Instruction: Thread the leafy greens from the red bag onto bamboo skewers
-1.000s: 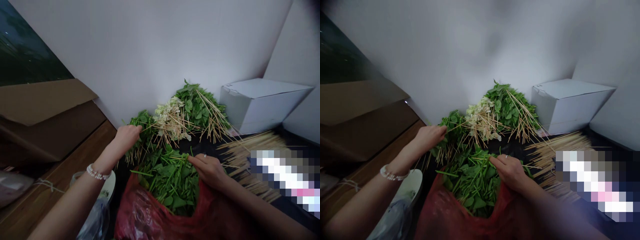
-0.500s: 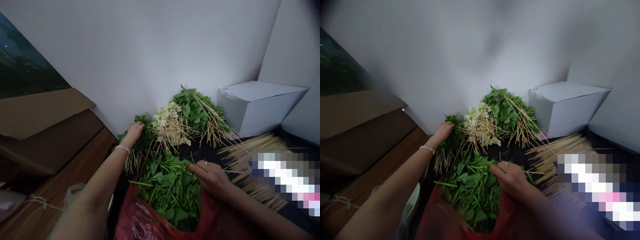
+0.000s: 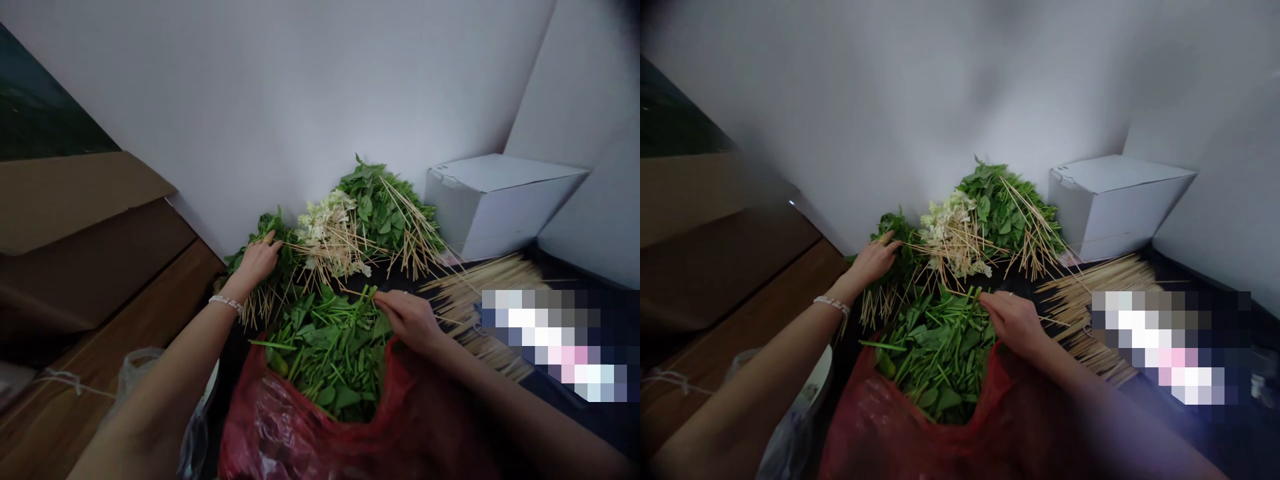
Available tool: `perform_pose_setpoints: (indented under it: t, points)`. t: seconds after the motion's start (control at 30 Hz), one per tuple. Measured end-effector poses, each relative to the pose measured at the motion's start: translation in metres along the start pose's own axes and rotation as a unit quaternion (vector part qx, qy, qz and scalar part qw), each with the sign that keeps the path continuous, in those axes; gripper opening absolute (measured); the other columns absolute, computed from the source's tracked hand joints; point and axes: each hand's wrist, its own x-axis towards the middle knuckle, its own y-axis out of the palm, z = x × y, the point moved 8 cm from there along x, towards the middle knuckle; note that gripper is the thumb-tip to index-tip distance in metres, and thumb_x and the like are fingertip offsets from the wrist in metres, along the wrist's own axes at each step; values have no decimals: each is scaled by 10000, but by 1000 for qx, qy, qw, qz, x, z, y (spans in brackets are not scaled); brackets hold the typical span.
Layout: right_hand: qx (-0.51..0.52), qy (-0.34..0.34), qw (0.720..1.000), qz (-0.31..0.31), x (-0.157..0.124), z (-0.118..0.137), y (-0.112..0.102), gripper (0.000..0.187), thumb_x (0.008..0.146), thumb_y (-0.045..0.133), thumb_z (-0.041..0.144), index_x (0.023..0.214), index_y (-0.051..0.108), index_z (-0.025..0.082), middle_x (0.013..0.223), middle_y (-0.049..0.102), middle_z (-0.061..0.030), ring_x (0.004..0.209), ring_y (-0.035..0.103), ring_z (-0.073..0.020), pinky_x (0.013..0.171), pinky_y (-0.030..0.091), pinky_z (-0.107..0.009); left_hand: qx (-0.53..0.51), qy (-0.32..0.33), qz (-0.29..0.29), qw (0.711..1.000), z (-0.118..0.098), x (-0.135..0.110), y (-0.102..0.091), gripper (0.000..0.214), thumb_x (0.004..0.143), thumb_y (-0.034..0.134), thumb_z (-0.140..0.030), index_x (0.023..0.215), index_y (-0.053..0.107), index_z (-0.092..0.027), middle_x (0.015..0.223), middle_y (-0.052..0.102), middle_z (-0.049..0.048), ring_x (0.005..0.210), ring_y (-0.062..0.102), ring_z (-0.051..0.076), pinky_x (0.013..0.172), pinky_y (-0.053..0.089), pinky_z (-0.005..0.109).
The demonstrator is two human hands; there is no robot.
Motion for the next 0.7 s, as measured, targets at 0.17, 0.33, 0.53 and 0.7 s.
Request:
perform_pose_setpoints:
  t: [0.17,0.33,0.53,0.7]
  points:
    - [42,54,997,-42,6,-17,-12,197,967,505,228,1022,690,191,831,738,-55,706,691,-167,685,537,-281,-61,-4,-15,998,-30,-30,-18,319,907,505,-182,1168,685,-142,1391,568,191,1228,561,324,1028,431,451]
    - [81,131,986,-55,9,-33,-20,194,982,457,260,984,642,199,665,645,7,582,617,-140,605,496,-252,-239,68,43,968,-112,-91,-16,188,904,573,-204,928,759,-209,936,756,44,880,687,175,841,507,259]
    - [101,161,980,-52,5,-34,-16,179,1001,430,279,941,588,218,663,615,22,569,585,-133,586,461,-242,-351,68,89,930,-179,-126,6,176,881,603,-188,928,770,-220,918,736,75,917,664,234,838,487,325]
    - [108,157,981,-41,3,-33,-12,182,1004,426,283,944,585,218,661,603,22,541,548,-126,561,436,-243,-291,-21,85,953,-189,-120,24,42,764,735,-222,738,758,-198,895,709,128,1031,611,323,932,448,427]
